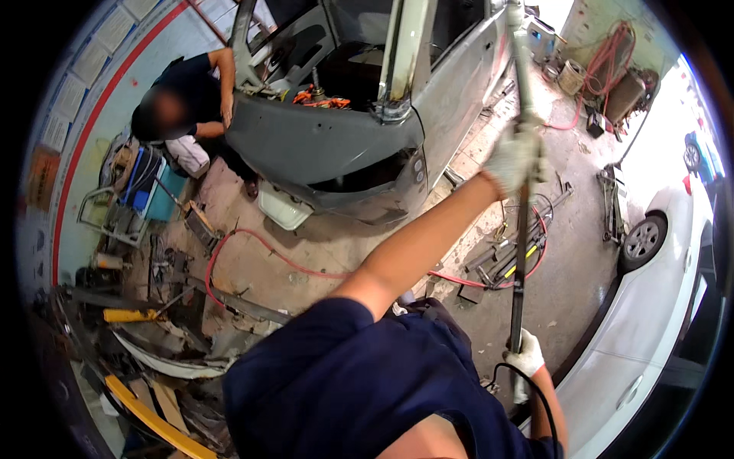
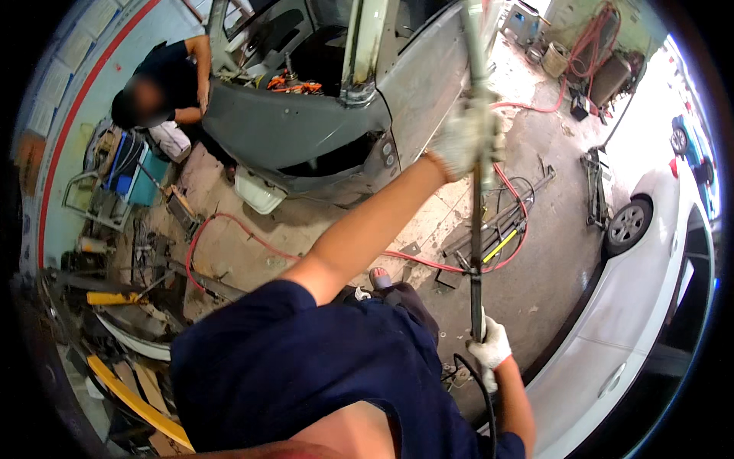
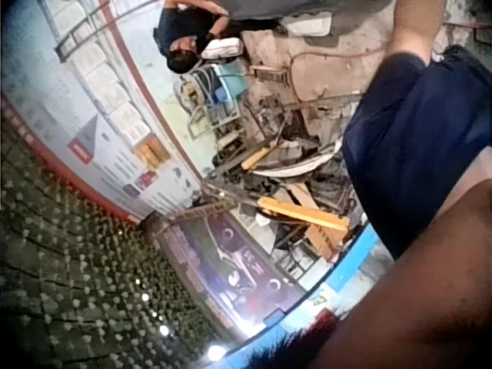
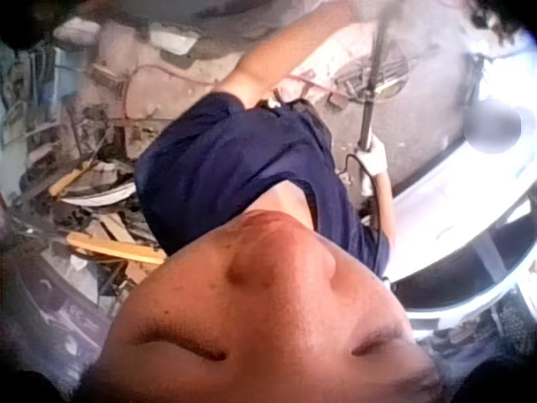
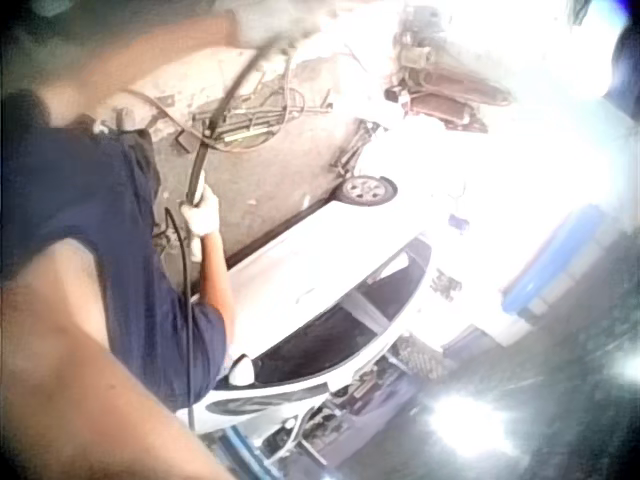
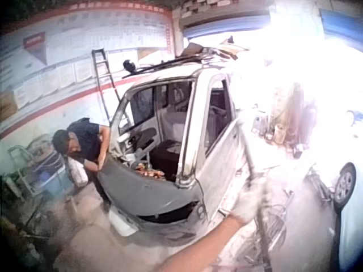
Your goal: The person uses a long metal pry bar to remove a damaged bumper from a vehicle. They work alongside a coworker to detach the bumper, then lift and carry it away from the car. The person then returns to the vehicle to assist with further removal of the bumper assembly.
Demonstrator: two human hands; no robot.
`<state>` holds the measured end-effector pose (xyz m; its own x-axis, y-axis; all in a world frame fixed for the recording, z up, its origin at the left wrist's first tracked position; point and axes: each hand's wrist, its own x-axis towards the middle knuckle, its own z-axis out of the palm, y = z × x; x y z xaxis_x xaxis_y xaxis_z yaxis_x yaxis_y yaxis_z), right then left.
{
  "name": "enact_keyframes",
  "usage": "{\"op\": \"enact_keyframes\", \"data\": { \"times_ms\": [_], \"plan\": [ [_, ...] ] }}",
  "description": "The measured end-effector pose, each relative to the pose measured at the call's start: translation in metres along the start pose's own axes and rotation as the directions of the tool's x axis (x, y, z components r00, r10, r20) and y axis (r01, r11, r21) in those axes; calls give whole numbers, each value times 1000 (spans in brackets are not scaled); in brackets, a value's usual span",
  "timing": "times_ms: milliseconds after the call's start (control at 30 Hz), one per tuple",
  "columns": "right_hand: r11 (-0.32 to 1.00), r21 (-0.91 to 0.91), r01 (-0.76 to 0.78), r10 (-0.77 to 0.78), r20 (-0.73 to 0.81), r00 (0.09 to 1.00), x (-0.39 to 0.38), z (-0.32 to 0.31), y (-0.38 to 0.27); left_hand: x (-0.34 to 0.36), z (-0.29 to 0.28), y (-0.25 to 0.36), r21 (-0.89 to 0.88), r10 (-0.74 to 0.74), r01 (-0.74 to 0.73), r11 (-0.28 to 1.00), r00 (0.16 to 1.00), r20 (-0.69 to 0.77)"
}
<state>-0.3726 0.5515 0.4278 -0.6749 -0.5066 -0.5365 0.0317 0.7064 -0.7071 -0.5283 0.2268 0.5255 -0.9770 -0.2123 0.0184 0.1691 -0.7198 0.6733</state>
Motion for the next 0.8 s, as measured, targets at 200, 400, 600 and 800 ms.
{"op": "enact_keyframes", "data": {
  "times_ms": [200, 400, 600, 800],
  "plan": [
    [966, -255, -45, -47, -342, 939, -7, -9, 32, 5, -28, -48, 94, 34, -8, 996, 959, -280],
    [769, -565, -301, -48, -520, 853, -31, -29, 36, -68, -90, -86, -82, -207, 198, 977, 771, -603],
    [652, -716, -249, -270, -527, 806, -6, -46, 5, -37, -125, -73, -235, -201, 66, 970, 763, -615],
    [619, -741, -260, -258, -505, 824, 2, -65, -30, -26, -128, -58, -318, -245, 49, 947, 752, -612]
  ]
}}
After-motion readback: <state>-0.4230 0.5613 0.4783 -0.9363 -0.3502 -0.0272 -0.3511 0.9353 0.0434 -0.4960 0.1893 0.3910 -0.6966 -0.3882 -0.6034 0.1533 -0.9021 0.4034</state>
